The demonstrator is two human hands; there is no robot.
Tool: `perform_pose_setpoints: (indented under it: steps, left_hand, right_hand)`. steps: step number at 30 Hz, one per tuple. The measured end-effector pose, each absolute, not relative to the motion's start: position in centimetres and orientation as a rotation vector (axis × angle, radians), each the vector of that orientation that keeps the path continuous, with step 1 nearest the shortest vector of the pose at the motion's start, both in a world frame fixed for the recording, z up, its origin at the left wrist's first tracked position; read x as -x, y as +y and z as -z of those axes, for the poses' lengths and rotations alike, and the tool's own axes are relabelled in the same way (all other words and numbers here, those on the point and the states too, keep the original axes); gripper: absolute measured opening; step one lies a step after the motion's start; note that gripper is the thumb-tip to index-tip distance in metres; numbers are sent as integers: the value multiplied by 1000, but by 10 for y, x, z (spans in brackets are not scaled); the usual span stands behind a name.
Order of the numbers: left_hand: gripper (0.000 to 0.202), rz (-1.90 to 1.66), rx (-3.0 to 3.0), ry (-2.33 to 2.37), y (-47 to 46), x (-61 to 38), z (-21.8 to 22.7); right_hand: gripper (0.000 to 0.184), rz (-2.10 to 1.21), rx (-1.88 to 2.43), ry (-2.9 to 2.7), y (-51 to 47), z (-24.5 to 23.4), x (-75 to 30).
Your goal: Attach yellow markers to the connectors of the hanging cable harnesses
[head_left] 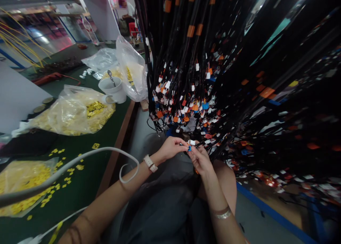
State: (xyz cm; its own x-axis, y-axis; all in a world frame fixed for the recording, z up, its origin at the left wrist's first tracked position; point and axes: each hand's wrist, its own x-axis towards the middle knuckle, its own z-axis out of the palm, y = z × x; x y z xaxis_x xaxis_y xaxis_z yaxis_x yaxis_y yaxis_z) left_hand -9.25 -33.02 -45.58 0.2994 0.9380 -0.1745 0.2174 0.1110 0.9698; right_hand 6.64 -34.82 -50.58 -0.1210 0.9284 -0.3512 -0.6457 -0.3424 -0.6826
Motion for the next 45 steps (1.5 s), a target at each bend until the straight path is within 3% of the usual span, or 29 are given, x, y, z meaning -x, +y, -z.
perform_pose_setpoints:
  steps: [13,24,45]
  left_hand:
    - [23,-731,-1475,1222,-330,95,463]
    - [40,-636,-1248,1028,-333,100,460]
    - [17,-623,-1449,1166,-334,94,462]
  right_hand:
    - [45,-1722,898,-453,-350,503,-65]
    - [49,-1741,889,-505,-353,501,-68]
    - [49,-1783,879,-630,-356,504,-74]
